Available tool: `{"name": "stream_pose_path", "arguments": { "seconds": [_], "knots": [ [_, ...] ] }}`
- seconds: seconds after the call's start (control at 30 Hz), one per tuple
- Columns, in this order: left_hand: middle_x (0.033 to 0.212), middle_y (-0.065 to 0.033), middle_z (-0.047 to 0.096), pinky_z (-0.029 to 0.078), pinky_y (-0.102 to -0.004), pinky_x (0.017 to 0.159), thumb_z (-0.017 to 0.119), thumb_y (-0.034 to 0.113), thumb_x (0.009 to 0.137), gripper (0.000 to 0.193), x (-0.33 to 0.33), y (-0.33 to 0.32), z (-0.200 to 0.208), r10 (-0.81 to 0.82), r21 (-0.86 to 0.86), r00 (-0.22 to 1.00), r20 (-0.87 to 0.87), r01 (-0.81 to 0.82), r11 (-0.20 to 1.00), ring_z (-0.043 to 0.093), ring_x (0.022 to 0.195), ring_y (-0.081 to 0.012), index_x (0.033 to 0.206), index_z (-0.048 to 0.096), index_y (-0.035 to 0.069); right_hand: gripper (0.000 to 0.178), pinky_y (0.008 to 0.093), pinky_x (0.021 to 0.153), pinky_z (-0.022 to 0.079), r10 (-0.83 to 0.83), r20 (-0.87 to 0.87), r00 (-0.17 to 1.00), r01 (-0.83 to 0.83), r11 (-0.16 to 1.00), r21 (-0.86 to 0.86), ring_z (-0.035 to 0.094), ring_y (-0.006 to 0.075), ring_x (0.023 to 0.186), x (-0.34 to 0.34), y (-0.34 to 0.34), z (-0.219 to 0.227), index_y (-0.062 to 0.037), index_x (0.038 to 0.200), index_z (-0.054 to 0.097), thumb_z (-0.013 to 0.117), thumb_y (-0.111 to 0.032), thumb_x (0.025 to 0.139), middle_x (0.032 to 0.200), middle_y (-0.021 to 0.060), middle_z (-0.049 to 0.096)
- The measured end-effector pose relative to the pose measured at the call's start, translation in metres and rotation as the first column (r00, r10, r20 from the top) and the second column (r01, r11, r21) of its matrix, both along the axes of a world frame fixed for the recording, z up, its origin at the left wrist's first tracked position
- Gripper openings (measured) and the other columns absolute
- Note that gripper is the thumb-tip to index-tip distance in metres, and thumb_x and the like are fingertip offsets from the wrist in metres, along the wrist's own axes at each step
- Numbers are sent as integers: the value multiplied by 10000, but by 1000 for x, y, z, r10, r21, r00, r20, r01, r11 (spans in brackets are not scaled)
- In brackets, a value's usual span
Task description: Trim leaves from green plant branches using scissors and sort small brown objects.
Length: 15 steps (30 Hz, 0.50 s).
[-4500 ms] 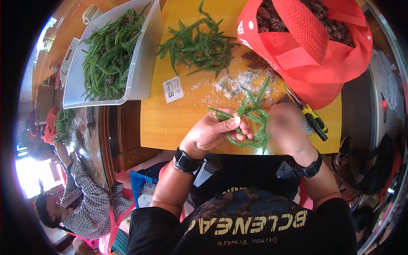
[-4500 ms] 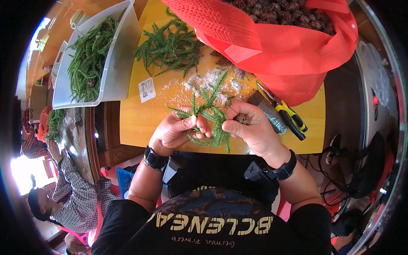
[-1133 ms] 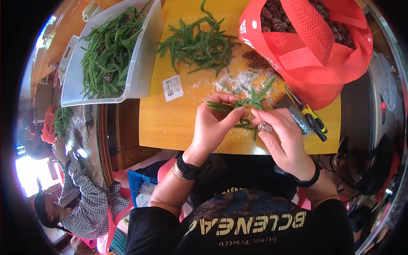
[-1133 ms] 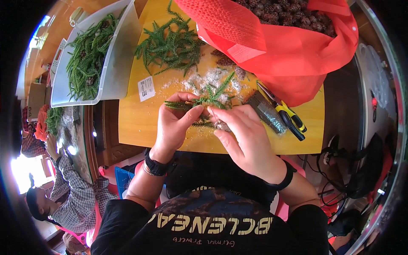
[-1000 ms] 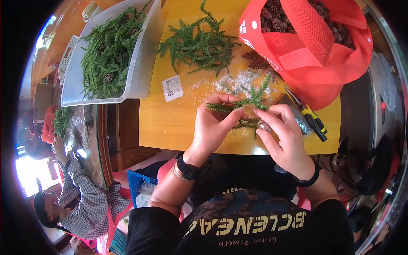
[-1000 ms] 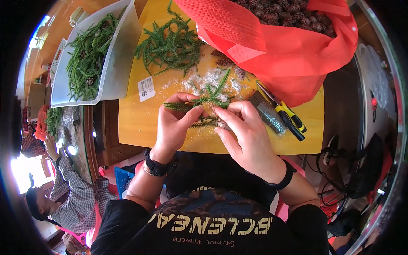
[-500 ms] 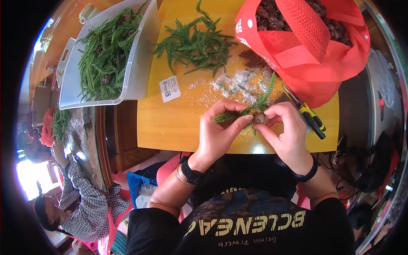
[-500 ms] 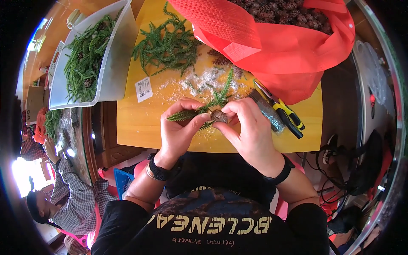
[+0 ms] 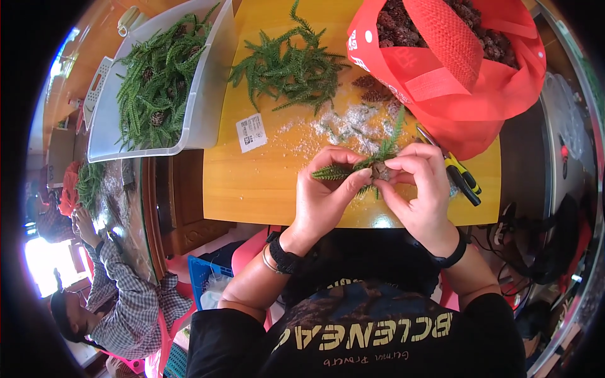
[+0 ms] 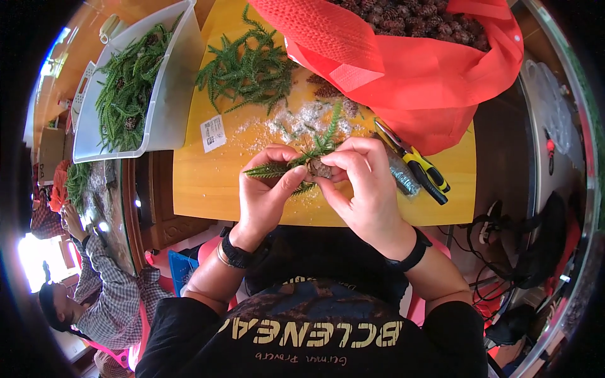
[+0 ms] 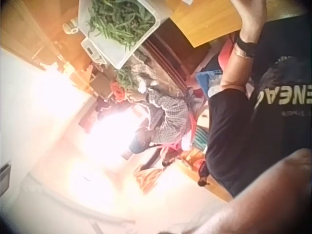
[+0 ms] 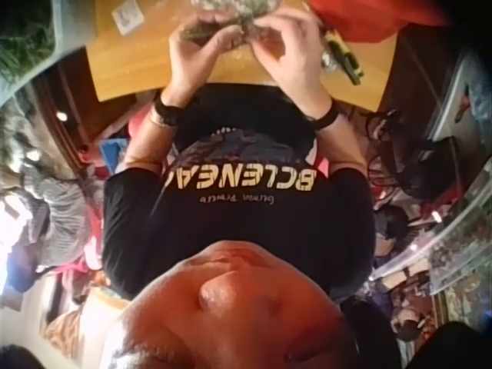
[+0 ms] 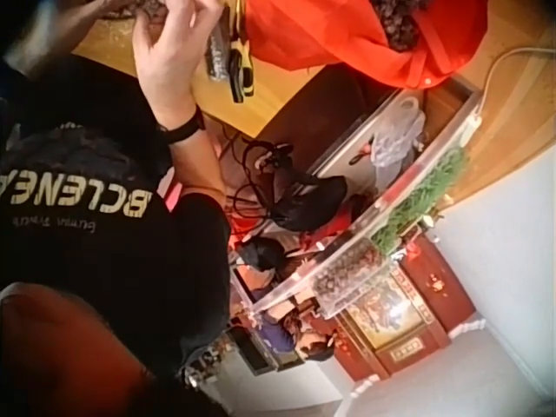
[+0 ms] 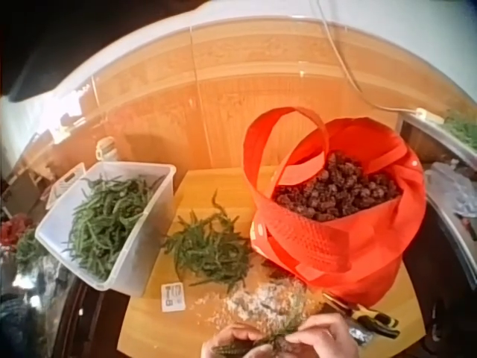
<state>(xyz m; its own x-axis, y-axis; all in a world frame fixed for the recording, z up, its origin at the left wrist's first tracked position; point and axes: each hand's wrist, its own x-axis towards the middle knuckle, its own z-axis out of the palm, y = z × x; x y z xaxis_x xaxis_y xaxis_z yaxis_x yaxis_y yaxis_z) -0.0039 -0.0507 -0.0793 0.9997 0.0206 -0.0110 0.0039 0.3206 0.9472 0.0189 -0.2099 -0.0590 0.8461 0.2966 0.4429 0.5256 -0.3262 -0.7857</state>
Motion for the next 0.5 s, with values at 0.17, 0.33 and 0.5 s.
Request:
{"name": "stream_pose_path", "arguments": {
  "seconds": [0.17, 0.33, 0.5],
  "knots": [
    [987, -64, 511, 483, -235, 737, 599, -22, 827, 146, 1, 0, 1, 0, -40, 1000, 22, 1, 999, 577, 807, -122, 959, 537, -36, 296, 272, 578, 482, 6, 135, 991, 6, 996, -88, 574, 196, 699, 2, -3, 1, -31, 818, 551, 733, 75, 609, 812, 92, 542],
    [958, -60, 533, 481, -228, 725, 593, 3, 841, 147, 1, 2, 0, -32, -80, 999, -39, 29, 996, 578, 805, -110, 970, 533, -34, 294, 295, 589, 462, 8, 191, 982, 8, 997, -83, 575, 221, 679, 1, -1, 0, -45, 813, 563, 744, 55, 605, 797, 95, 567],
    [914, -52, 563, 480, -224, 717, 593, 13, 845, 151, 0, 0, 2, -4, -94, 999, -52, -1, 996, 583, 792, -104, 975, 535, -37, 289, 295, 591, 464, 17, 174, 985, -5, 997, -74, 577, 227, 678, 1, -2, -1, -44, 812, 564, 740, 58, 606, 791, 98, 568]
  ]
}}
